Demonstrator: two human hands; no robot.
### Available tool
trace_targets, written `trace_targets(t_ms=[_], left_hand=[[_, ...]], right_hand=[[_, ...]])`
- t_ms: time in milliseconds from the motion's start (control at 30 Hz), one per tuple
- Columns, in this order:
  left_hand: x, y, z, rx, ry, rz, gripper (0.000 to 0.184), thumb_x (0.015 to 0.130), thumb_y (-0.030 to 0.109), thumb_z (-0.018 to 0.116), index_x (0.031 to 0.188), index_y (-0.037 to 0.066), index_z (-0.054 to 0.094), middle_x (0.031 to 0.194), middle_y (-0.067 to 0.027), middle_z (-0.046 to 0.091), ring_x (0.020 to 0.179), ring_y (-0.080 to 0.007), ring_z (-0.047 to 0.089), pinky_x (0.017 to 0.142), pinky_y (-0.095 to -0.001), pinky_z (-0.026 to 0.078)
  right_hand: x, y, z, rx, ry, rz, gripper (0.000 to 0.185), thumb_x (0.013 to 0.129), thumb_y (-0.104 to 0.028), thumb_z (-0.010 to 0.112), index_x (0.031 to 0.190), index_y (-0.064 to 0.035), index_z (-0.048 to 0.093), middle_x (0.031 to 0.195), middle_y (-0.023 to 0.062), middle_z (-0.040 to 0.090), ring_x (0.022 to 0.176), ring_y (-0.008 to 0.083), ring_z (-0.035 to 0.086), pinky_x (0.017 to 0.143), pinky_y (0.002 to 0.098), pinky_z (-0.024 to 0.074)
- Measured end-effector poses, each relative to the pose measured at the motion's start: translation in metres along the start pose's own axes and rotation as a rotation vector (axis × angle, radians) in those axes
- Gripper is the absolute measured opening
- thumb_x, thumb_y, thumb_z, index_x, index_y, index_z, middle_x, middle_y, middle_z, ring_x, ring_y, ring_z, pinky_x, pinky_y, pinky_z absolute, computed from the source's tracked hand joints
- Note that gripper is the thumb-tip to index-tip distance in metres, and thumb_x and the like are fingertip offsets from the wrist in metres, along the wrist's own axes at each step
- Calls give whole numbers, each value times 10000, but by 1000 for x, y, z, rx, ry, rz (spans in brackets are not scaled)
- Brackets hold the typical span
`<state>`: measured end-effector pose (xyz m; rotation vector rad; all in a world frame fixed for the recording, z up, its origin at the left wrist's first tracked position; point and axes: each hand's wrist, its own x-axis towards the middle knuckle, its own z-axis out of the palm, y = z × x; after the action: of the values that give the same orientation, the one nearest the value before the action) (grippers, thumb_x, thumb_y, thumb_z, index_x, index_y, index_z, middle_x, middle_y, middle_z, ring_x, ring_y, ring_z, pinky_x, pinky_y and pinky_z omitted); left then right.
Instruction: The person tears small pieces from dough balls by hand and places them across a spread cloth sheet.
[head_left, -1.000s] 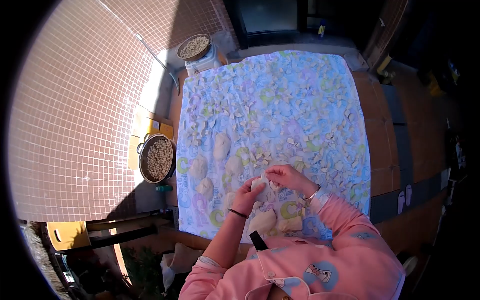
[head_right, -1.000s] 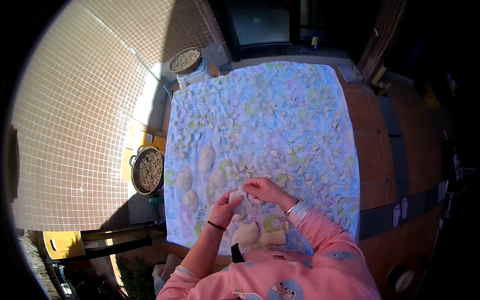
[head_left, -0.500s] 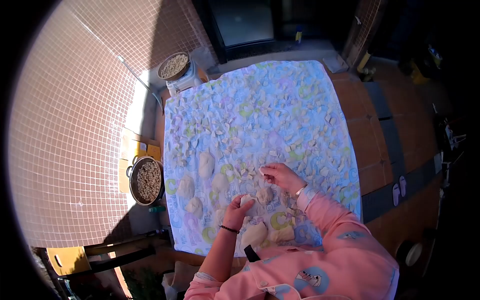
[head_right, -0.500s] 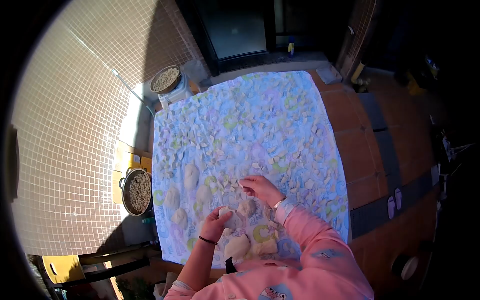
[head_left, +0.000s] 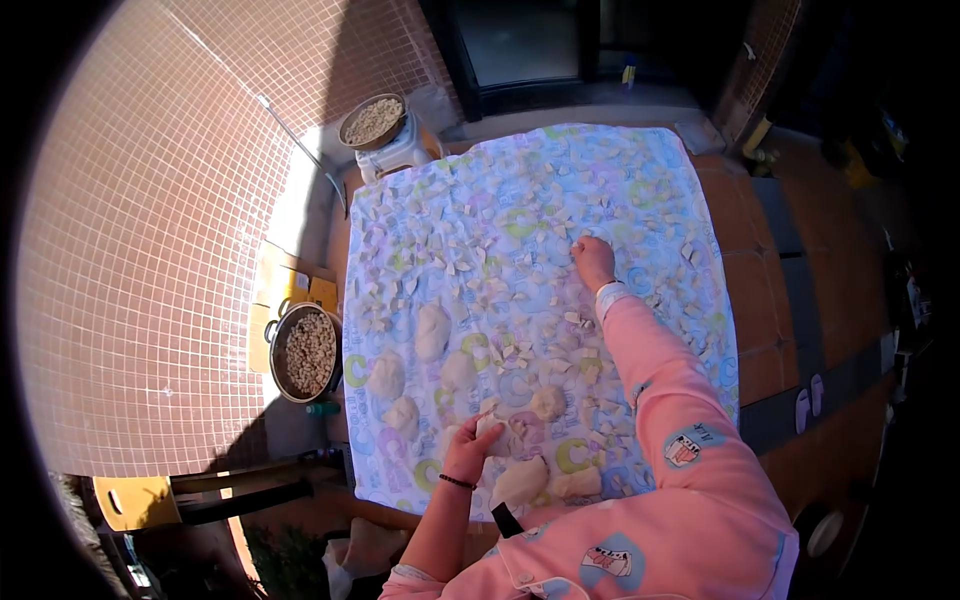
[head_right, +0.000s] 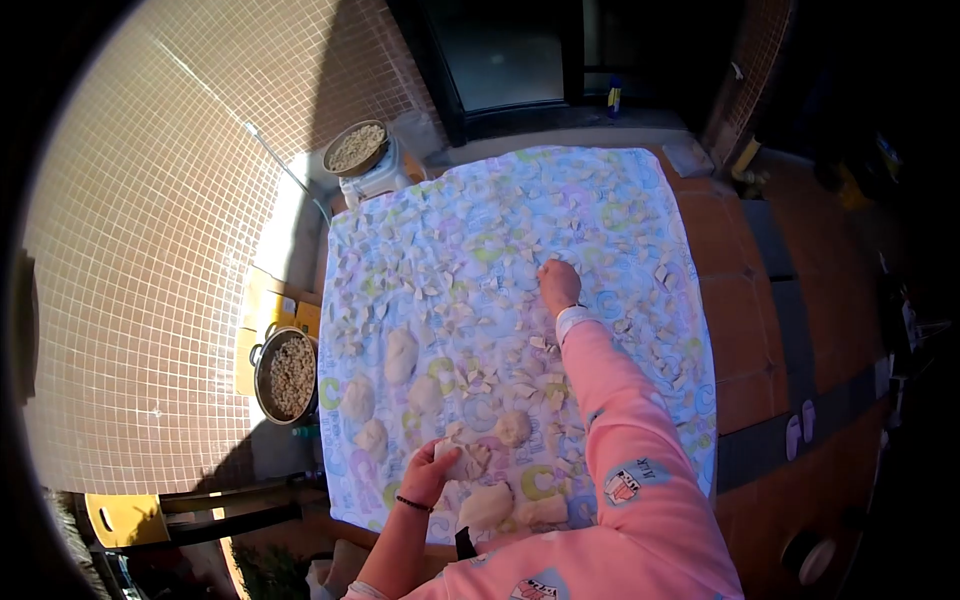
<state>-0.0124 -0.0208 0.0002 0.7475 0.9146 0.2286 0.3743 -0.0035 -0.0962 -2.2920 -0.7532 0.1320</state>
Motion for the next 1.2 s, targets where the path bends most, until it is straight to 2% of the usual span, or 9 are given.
trace_targets(t_ms=[333, 467, 567, 633, 700, 767, 933, 1067, 1200], left_hand=[[3, -4, -6, -48, -13, -6, 280, 796, 93, 611, 1055, 16, 539, 964, -53, 599, 864, -138, 580, 753, -279, 477], [6, -4, -6, -98, -1, 0, 270, 796, 90, 610, 1046, 18, 540, 972, -54, 597, 870, -145, 580, 756, -289, 479], [4, 0, -1, -194, 27, -3, 262, 797, 89, 609, 1042, 24, 543, 973, -58, 599, 868, -155, 583, 757, -301, 484], [10, -2, 0, -246, -14, 41, 243, 801, 90, 607, 1030, 41, 543, 967, -61, 598, 869, -165, 584, 755, -319, 488], [10, -2, 5, -286, 10, 49, 243, 803, 86, 602, 1033, 51, 532, 967, -62, 594, 870, -171, 583, 752, -325, 490], [10, -3, 6, -313, 19, 63, 243, 806, 82, 598, 1036, 60, 520, 967, -63, 590, 872, -178, 583, 749, -331, 492], [10, -8, 7, -341, 37, 76, 271, 807, 54, 588, 1053, 76, 477, 975, -71, 573, 878, -197, 581, 744, -346, 500], [7, -9, 7, -293, 6, 55, 256, 810, 42, 579, 1044, 77, 482, 974, -74, 573, 886, -198, 579, 757, -353, 501], [3, -11, 3, -263, -62, 45, 267, 821, 39, 559, 1071, 62, 467, 1014, -88, 559, 920, -210, 567, 788, -376, 490]], right_hand=[[11, 0, 16, -247, 31, -61, 167, 697, -186, 619, 783, -45, 641, 786, 158, 601, 785, 317, 585, 689, 411, 464], [2, -14, 7, -259, -21, -68, 150, 715, -174, 612, 760, -33, 633, 796, 159, 597, 772, 315, 582, 685, 408, 465], [-33, -37, -7, -197, 71, -122, 179, 747, -182, 587, 755, -5, 613, 847, 169, 579, 797, 321, 571, 679, 397, 467], [-67, -51, -24, 35, -102, -265, 190, 773, -190, 581, 790, -3, 610, 773, 131, 583, 700, 257, 582, 607, 355, 462], [-120, -74, -49, 473, -643, -25, 201, 807, -210, 575, 829, -13, 608, 694, 54, 574, 597, 139, 545, 535, 280, 434], [-174, -88, -65, 816, -991, 243, 207, 843, -231, 553, 854, -29, 598, 698, -17, 558, 618, 39, 499, 542, 199, 407], [-242, -86, -69, 832, -1012, 213, 199, 830, -209, 584, 875, -15, 595, 709, -18, 565, 591, 36, 500, 532, 185, 401], [-252, -83, -62, 857, -911, 202, 193, 822, -178, 593, 913, -7, 597, 709, -5, 570, 613, 49, 520, 547, 188, 418], [-249, -89, -70, 819, -947, 215, 184, 828, -166, 584, 911, -2, 596, 712, 4, 573, 623, 57, 528, 558, 197, 429]])
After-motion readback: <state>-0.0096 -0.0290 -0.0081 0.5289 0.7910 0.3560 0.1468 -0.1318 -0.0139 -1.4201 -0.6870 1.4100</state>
